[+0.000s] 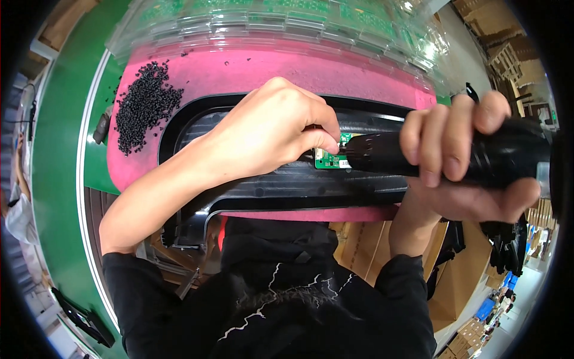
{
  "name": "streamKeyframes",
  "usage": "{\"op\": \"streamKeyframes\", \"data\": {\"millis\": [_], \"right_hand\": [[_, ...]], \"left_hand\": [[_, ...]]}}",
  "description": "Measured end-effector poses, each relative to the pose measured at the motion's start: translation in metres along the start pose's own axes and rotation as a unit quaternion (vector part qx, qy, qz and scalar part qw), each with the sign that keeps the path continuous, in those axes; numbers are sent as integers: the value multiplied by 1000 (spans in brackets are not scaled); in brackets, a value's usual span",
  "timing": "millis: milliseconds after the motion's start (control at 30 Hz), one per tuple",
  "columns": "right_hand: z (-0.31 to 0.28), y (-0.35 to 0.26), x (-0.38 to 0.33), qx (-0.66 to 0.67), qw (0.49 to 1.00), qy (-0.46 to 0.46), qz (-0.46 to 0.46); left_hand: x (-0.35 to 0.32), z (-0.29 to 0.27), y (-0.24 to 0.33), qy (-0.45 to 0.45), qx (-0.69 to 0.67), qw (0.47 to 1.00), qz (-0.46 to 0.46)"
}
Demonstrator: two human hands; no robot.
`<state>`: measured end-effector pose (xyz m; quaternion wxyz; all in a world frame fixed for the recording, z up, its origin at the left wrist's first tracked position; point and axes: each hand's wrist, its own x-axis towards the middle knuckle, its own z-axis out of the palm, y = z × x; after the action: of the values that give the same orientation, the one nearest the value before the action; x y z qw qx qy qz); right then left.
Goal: Assembling circuit boards into plastic housings using an electric screwdriver and screws.
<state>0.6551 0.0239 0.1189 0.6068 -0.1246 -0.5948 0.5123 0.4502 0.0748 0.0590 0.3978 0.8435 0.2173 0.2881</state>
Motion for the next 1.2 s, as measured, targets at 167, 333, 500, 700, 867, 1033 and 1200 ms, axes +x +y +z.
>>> {"op": "streamKeyframes", "data": {"millis": [167, 333, 500, 700, 867, 1033, 1200], "right_hand": [[9, 16, -3, 6, 998, 18, 64], [21, 17, -6, -79, 987, 53, 133], [39, 20, -7, -90, 988, 38, 123], [42, 26, -5, -126, 976, 69, 166], [13, 30, -7, -27, 998, -61, 4], [10, 9, -6, -7, 999, 6, -31], [10, -3, -10, 0, 996, 66, -64]], "left_hand": [[-1, -2, 1, 59, 69, 996, -4], [-2, -1, 3, 66, 70, 995, -29], [-4, 0, 0, 102, 55, 993, -7], [-9, 2, -6, 72, 50, 996, 8], [-8, -2, -1, -69, 140, 986, -64], [-5, -2, -5, -93, 105, 990, 3], [0, -1, -5, -43, 47, 996, 65]]}}
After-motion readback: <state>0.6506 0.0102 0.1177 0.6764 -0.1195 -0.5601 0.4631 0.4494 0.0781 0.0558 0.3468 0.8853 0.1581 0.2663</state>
